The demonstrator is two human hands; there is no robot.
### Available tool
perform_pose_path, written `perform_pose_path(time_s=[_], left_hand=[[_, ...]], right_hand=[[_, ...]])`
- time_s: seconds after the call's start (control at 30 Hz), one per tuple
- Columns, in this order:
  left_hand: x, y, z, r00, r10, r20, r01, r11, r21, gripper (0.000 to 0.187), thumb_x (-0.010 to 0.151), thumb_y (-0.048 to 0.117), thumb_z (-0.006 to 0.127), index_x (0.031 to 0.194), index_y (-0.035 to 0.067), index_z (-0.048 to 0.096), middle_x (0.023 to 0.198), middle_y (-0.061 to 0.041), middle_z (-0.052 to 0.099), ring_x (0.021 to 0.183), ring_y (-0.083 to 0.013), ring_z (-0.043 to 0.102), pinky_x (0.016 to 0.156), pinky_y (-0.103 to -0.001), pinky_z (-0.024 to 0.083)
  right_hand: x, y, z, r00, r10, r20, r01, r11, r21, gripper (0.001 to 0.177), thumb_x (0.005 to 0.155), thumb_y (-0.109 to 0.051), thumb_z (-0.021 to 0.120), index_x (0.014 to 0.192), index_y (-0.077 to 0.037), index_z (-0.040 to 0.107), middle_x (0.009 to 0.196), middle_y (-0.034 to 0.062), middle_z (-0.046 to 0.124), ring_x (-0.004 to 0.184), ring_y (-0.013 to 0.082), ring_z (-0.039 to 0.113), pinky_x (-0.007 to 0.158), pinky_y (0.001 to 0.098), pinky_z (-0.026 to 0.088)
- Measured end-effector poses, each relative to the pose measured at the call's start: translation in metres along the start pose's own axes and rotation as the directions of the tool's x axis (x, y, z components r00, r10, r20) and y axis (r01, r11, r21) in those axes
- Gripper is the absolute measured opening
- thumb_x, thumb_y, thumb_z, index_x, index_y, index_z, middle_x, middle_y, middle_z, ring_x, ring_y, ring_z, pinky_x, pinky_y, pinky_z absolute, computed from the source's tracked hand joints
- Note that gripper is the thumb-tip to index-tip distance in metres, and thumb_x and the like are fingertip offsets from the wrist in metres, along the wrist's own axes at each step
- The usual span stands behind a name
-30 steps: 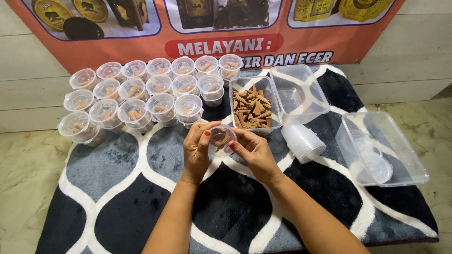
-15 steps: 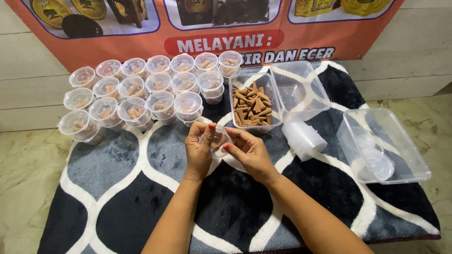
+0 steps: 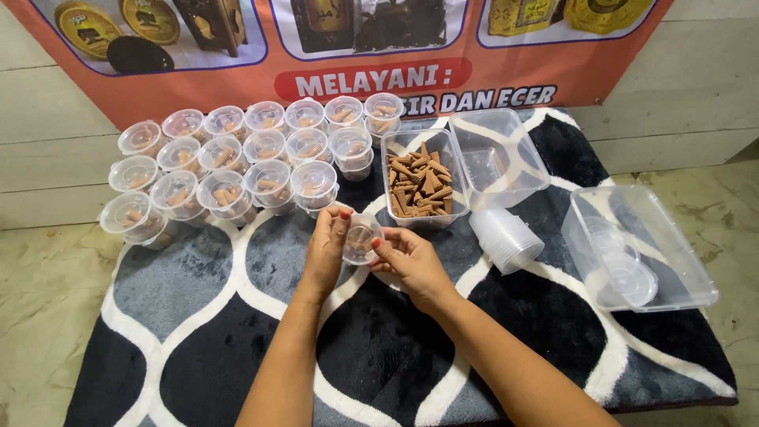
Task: The person is manually placing brown incense cones from a larger container into small clear plastic cups and then sealing each cup with a lid.
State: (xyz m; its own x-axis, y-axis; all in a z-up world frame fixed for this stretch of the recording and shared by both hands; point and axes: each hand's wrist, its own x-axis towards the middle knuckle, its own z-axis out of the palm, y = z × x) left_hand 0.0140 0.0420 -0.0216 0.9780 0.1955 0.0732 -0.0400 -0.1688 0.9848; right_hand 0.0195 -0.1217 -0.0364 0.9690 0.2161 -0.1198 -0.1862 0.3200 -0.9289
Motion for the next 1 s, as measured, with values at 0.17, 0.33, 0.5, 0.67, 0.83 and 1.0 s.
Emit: perform_pose_path(time_s=[0.17,0.33,0.5,0.67,0.83,1.0], left_hand=[[-0.015,0.035,-0.014,0.977,0.081,0.196,-0.122,0.971,0.208,0.095,0.055,0.036,0.101,0.128,0.009,0.047,0.115,-0.02,0.056,0.113,-0.0392,0.061,0.1,-0.048,0.049],[-0.017,0.033,-0.011,0.966,0.183,0.181,-0.237,0.907,0.347,0.074,0.06,0.035,0.099,0.115,0.013,0.055,0.108,-0.017,0.059,0.109,-0.0424,0.063,0.095,-0.052,0.048],[-0.014,0.029,-0.012,0.86,0.472,0.194,-0.491,0.661,0.567,0.033,0.062,0.034,0.093,0.084,0.022,0.071,0.121,-0.002,0.058,0.109,-0.032,0.064,0.088,-0.043,0.053],[-0.011,0.018,-0.013,0.795,0.54,0.277,-0.565,0.492,0.663,0.022,0.066,0.037,0.088,0.077,0.026,0.072,0.097,0.007,0.072,0.109,-0.0197,0.065,0.085,-0.034,0.049],[-0.017,0.019,-0.008,0.868,0.413,0.274,-0.473,0.525,0.708,0.025,0.062,0.042,0.09,0.076,0.026,0.076,0.096,0.01,0.075,0.109,-0.0156,0.067,0.082,-0.03,0.055],[-0.02,0.034,-0.01,0.9,0.334,0.278,-0.421,0.511,0.749,0.024,0.061,0.035,0.092,0.08,0.029,0.077,0.101,0.016,0.071,0.111,-0.0129,0.064,0.081,-0.034,0.059]], right_hand=[[0.002,-0.01,-0.003,0.973,0.219,-0.075,-0.217,0.976,0.031,0.062,0.087,-0.038,0.083,0.125,0.007,0.063,0.088,0.0186,0.07,0.071,0.025,0.076,0.063,0.0388,0.066],[0.008,-0.008,-0.005,0.962,0.257,-0.097,-0.259,0.966,-0.01,0.062,0.087,-0.037,0.084,0.124,0.008,0.064,0.088,0.02,0.07,0.072,0.026,0.076,0.066,0.0419,0.066],[0.006,-0.016,-0.003,0.978,0.184,-0.093,-0.199,0.962,-0.189,0.064,0.087,-0.039,0.083,0.116,0.016,0.066,0.087,0.0266,0.073,0.061,0.0244,0.075,0.054,0.0322,0.064],[-0.003,-0.033,-0.007,0.995,0.009,-0.1,-0.07,0.776,-0.627,0.046,0.088,-0.05,0.077,0.095,-0.004,0.08,0.048,0.0122,0.066,0.042,0.0189,0.068,0.047,0.0245,0.054],[-0.008,-0.032,-0.013,0.992,-0.117,-0.056,0.038,0.677,-0.735,0.041,0.089,-0.042,0.077,0.083,-0.002,0.08,0.043,0.0119,0.063,0.037,0.0156,0.063,0.041,0.0213,0.048],[-0.003,-0.036,-0.015,0.985,-0.171,-0.025,0.089,0.627,-0.774,0.039,0.085,-0.048,0.079,0.078,-0.009,0.081,0.055,0.0122,0.071,0.051,0.0241,0.07,0.049,0.0311,0.049]])
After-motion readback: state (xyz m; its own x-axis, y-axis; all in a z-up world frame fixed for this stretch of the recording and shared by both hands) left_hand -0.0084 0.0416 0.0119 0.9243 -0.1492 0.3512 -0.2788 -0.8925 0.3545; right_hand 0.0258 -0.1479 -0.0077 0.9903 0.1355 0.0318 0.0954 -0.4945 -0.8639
